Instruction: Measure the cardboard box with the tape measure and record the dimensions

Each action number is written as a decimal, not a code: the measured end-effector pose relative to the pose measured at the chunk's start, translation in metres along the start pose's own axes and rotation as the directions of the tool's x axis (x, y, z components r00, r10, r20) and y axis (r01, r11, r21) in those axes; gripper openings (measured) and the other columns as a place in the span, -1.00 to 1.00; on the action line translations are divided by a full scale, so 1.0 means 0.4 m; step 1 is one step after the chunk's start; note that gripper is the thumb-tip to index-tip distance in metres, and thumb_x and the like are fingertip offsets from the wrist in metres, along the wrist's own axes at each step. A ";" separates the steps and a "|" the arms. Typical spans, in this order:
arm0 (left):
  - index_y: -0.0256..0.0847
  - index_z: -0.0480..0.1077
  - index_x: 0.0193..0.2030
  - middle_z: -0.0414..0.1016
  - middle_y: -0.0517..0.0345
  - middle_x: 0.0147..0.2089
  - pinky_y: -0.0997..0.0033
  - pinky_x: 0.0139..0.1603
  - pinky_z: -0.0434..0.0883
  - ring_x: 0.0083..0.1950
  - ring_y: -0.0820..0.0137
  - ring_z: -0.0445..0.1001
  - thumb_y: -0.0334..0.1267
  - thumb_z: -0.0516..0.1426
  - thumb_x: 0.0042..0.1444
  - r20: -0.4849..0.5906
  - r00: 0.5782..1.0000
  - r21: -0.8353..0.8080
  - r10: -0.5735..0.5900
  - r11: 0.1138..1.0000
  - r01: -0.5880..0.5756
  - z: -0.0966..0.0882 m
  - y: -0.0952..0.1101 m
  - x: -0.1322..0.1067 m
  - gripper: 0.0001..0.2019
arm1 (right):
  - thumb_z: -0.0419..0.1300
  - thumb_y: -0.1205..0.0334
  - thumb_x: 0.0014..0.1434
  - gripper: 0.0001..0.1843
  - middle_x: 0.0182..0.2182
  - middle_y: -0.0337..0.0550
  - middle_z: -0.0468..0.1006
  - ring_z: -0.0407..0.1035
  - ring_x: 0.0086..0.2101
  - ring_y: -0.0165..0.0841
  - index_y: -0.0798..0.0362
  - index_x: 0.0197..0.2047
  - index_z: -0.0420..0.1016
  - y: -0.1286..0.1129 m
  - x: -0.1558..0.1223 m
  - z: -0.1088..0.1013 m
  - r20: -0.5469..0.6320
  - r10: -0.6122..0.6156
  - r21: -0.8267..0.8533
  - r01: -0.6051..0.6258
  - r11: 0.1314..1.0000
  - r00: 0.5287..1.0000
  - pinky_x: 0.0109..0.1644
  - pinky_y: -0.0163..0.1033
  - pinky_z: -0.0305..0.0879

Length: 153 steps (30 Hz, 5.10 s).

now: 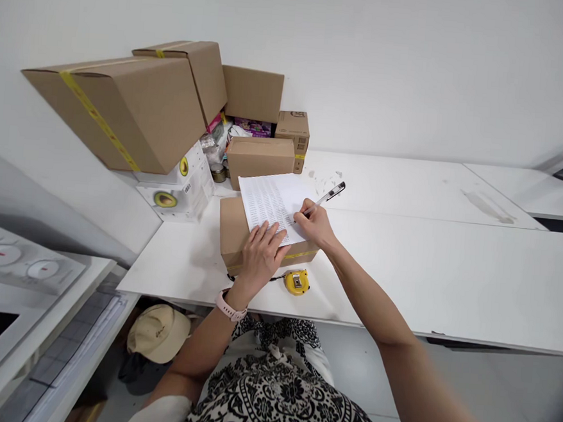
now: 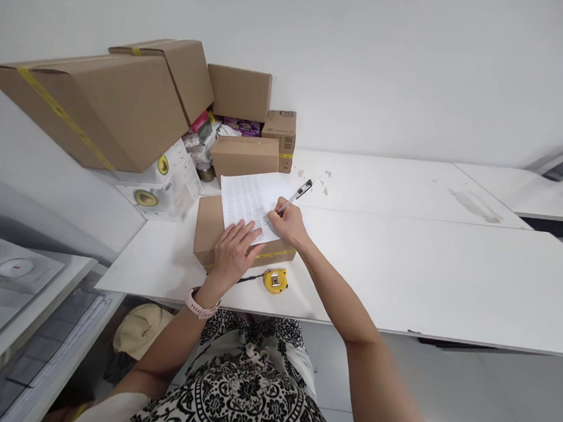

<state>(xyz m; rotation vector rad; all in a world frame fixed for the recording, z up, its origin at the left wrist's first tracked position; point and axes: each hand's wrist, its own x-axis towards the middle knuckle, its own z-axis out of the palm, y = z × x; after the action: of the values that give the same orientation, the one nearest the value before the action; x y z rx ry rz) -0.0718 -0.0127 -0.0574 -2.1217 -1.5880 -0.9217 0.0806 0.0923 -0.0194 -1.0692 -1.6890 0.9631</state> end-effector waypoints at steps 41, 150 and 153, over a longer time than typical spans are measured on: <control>-0.13 0.53 0.07 0.58 -0.02 0.18 -0.07 0.28 0.40 0.27 0.03 0.48 -0.16 0.16 0.31 0.003 1.000 -0.014 -0.004 1.000 0.004 -0.004 0.000 0.000 -0.74 | 0.11 0.23 -0.08 -0.83 -0.63 -0.38 0.14 0.03 -0.54 -0.43 -0.03 -0.52 0.12 -0.006 0.000 -0.001 -0.038 0.010 -0.047 -0.012 0.999 0.999 -0.45 -0.25 -0.05; 0.01 0.10 0.41 0.46 0.09 -0.08 0.17 -0.07 0.46 -0.14 0.21 0.51 -0.16 0.34 -0.06 0.389 0.918 -0.798 -0.078 0.470 0.378 -0.308 0.005 -0.174 -0.12 | 0.49 -0.01 0.01 -0.61 -0.50 -0.34 0.47 0.32 -0.52 -0.48 0.00 -0.33 0.41 -0.085 -0.408 0.067 0.561 0.130 0.618 -0.518 0.592 0.818 -0.45 -0.33 0.32; 0.00 0.16 0.38 0.48 0.07 -0.09 0.20 -0.12 0.44 -0.14 0.20 0.50 -0.15 0.31 -0.03 0.443 0.890 -0.813 -0.105 0.370 0.448 -0.327 -0.011 -0.177 -0.20 | 0.46 -0.06 0.03 -0.60 -0.57 -0.36 0.42 0.24 -0.57 -0.50 0.00 -0.39 0.39 -0.091 -0.397 0.054 0.677 0.100 0.572 -0.607 0.552 0.729 -0.54 -0.37 0.20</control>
<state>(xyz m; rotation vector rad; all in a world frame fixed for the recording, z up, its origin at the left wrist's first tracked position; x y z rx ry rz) -0.1266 -0.1422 -0.0093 -2.8416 -1.8917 -2.0492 0.0883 -0.0711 -0.0358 -0.5357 -1.1949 2.2558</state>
